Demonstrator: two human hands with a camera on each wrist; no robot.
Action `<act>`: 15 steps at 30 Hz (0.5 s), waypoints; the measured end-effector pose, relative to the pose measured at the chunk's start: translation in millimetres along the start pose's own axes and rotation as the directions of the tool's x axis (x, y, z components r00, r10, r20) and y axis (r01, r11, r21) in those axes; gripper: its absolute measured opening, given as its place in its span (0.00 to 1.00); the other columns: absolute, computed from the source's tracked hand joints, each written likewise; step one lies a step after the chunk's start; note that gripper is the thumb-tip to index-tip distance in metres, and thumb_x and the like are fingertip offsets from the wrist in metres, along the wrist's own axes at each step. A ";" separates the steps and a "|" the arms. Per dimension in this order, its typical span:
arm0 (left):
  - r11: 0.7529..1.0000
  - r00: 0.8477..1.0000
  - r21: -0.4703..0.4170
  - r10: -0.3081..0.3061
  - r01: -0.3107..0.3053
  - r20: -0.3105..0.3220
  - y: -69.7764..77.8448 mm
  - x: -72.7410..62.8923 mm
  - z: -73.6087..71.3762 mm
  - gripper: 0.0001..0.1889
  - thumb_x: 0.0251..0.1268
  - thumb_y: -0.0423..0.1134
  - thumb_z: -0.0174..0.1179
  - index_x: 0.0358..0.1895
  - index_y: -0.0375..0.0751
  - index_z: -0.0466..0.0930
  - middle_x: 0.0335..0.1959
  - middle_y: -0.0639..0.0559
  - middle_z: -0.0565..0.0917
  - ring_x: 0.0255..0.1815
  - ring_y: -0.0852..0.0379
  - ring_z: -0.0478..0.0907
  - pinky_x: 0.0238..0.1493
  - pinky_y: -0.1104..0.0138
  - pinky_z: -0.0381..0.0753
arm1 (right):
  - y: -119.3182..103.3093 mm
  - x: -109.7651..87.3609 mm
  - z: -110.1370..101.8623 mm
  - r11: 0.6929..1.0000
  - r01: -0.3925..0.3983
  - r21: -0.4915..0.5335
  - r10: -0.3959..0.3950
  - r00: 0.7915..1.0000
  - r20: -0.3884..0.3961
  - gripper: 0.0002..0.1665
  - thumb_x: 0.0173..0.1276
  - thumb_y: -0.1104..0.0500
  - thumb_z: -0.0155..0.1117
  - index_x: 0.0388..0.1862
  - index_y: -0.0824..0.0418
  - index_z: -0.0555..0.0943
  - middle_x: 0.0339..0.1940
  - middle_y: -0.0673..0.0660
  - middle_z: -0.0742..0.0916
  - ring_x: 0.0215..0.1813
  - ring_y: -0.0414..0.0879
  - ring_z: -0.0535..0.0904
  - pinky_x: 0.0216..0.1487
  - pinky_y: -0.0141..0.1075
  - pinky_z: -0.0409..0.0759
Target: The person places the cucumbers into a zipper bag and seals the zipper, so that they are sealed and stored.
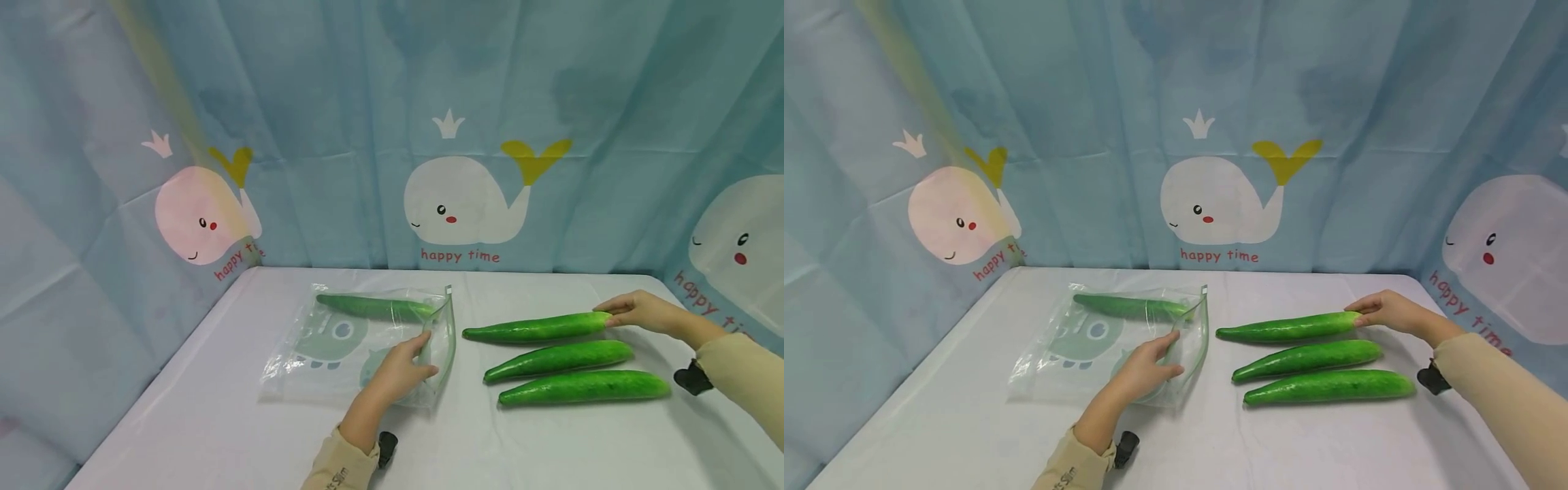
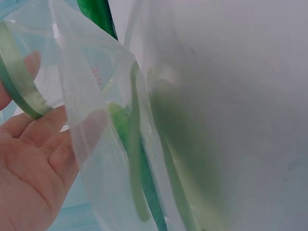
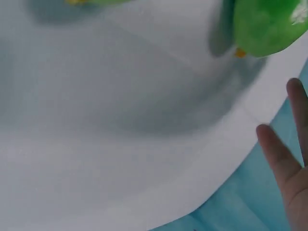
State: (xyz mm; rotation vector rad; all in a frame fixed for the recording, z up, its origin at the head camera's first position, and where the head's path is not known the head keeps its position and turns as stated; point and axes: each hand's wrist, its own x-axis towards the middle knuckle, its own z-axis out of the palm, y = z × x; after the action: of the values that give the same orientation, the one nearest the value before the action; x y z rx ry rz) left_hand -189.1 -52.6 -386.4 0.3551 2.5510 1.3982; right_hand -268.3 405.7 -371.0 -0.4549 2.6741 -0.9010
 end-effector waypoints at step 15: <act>1.000 1.000 0.003 0.022 -0.022 -0.001 -3.0 0.5 -0.1 0.35 0.64 0.33 0.65 0.72 0.33 0.62 0.69 0.34 0.66 0.67 0.36 0.66 0.65 0.46 0.67 | -26.7 -6.3 1.8 0.836 -0.072 0.544 0.125 0.990 -0.060 0.25 0.74 0.63 0.57 0.64 0.76 0.69 0.42 0.48 0.83 0.43 0.40 0.84 0.50 0.41 0.83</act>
State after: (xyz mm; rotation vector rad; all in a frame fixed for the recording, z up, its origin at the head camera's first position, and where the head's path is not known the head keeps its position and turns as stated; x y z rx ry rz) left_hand -189.9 -54.1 -388.9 0.3845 2.5578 1.4020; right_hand -256.5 386.9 -354.7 -0.1404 2.3330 -1.6054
